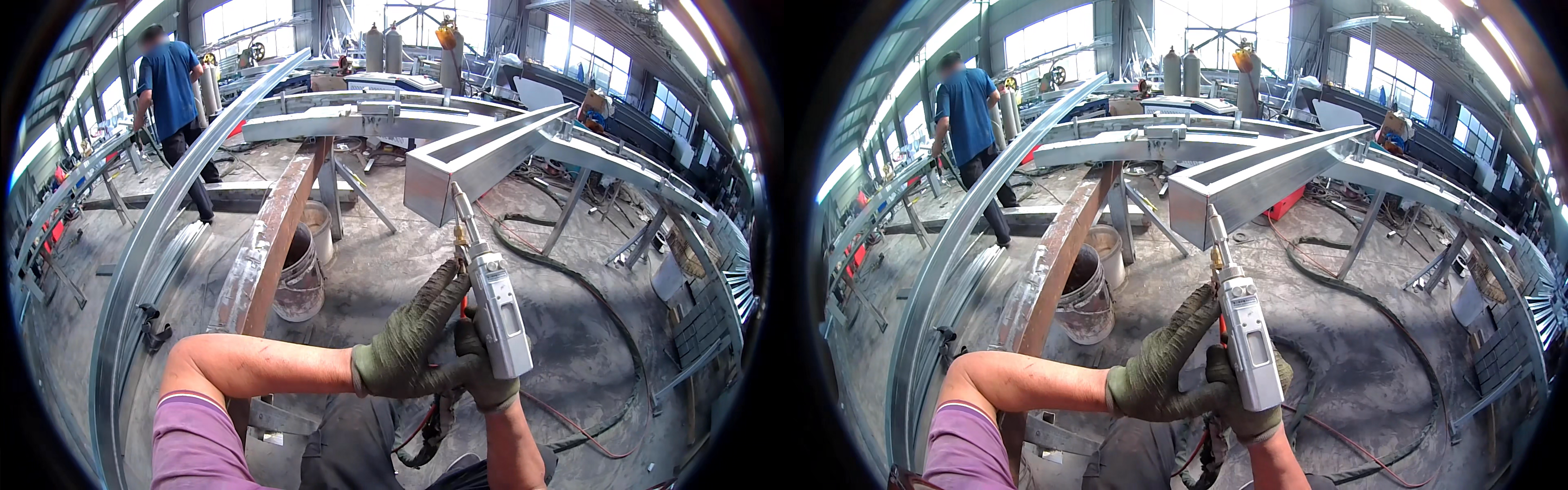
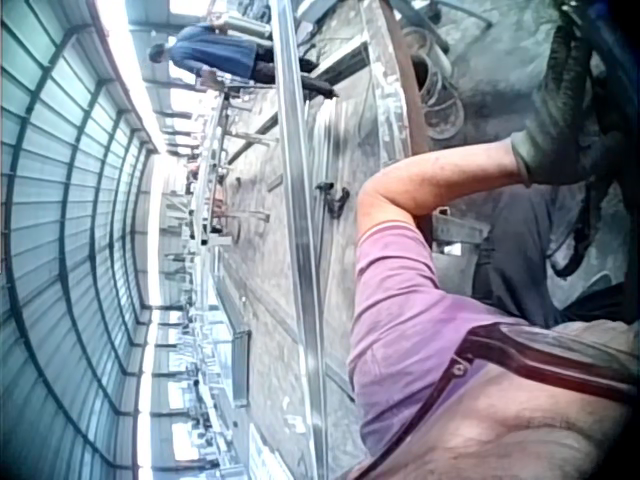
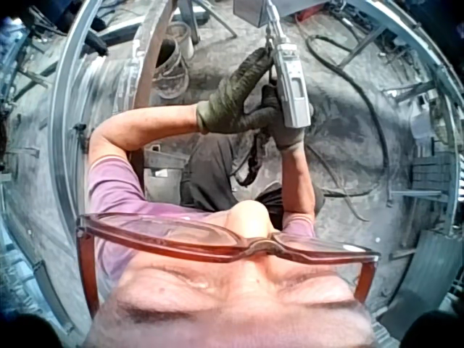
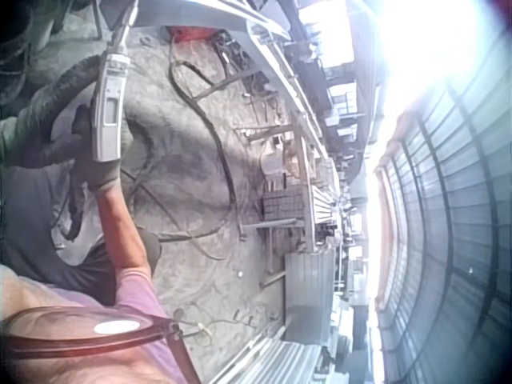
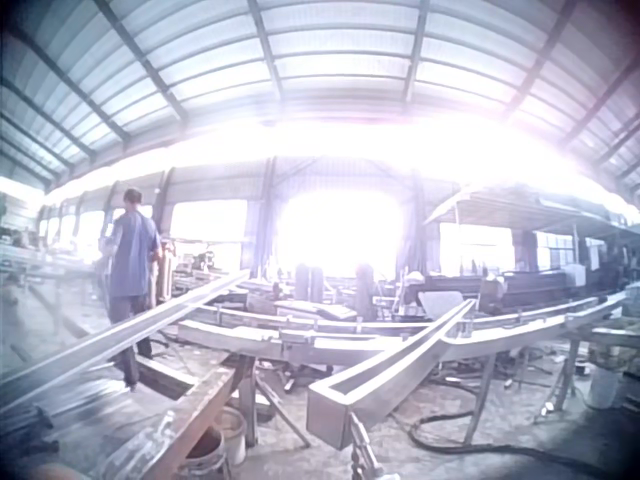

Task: The person welds metal frame components using a handheld welding torch, joining rectangular metal pieces into a larger frame structure. The person repositions the frame multiple times to access different joints and continues welding along seams.

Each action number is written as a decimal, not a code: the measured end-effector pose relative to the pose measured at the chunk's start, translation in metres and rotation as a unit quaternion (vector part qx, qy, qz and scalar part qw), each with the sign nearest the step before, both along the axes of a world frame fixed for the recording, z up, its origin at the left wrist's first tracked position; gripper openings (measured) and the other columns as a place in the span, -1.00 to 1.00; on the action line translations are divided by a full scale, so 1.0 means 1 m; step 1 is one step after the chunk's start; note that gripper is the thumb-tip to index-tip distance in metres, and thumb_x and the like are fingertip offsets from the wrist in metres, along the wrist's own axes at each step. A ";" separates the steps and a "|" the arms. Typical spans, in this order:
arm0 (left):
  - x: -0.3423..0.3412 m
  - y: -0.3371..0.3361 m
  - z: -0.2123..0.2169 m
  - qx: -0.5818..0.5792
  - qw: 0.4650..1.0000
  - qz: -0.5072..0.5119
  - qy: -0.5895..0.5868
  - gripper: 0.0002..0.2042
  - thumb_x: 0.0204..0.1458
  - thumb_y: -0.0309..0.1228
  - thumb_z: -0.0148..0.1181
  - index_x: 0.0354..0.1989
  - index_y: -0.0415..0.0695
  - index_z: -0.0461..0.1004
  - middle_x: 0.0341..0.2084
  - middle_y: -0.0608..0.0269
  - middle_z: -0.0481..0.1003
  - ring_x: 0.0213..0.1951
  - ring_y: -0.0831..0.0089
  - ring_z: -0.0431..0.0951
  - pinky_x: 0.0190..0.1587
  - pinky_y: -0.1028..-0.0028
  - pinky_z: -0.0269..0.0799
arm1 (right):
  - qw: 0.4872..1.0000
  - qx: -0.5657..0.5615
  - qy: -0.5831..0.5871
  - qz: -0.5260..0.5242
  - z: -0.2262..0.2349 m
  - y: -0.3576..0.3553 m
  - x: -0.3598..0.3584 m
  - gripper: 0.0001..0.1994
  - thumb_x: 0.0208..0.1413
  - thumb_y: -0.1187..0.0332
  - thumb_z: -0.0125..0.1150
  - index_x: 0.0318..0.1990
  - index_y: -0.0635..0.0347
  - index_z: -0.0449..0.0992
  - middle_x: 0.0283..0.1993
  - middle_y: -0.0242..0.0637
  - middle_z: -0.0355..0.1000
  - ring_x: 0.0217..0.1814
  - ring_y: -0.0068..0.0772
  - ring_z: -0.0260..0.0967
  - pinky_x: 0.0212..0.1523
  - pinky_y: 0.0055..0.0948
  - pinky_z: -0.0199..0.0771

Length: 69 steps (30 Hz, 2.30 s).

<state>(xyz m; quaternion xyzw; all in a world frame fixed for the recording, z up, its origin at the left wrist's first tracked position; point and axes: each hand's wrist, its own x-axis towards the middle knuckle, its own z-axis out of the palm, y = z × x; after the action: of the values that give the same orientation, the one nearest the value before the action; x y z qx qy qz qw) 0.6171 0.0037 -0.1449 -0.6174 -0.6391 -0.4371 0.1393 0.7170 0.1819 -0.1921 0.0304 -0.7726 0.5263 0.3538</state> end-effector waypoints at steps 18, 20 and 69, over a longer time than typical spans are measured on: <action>0.002 -0.003 0.006 0.014 1.000 0.014 0.003 0.12 0.20 -0.04 0.51 0.69 -0.43 -0.08 0.65 -0.48 0.00 0.68 -0.38 -0.02 0.67 -0.09 -0.02 | 0.991 -0.125 0.009 0.038 -0.004 -0.011 -0.005 -0.85 0.23 0.49 0.51 -0.09 0.32 0.71 -0.35 -0.43 0.63 -0.37 -0.59 0.56 -0.36 -0.44 0.56; 0.001 -0.003 0.007 0.007 1.000 0.014 0.001 0.11 0.20 -0.04 0.50 0.69 -0.42 -0.08 0.65 -0.47 0.01 0.68 -0.37 -0.02 0.67 -0.09 -0.01 | 0.997 -0.077 0.018 0.022 -0.001 -0.010 -0.005 -0.88 0.24 0.48 0.50 -0.14 0.31 0.70 -0.38 -0.43 0.61 -0.39 -0.59 0.55 -0.38 -0.43 0.54; 0.007 -0.002 0.006 0.008 0.999 0.025 -0.020 0.08 0.23 -0.02 0.47 0.72 -0.33 -0.07 0.64 -0.49 -0.01 0.67 -0.41 0.01 0.67 -0.09 0.02 | 0.984 -0.173 0.029 0.037 0.010 -0.025 0.000 -0.98 0.36 0.54 0.39 -0.16 0.26 0.65 -0.38 -0.45 0.57 -0.41 -0.66 0.50 -0.46 -0.47 0.48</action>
<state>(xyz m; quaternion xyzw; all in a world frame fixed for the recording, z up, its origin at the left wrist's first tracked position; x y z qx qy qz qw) 0.6237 0.0014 -0.1390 -0.5914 -0.6535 -0.4507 0.1418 0.7167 0.1565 -0.1821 0.0126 -0.6575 0.6636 0.3566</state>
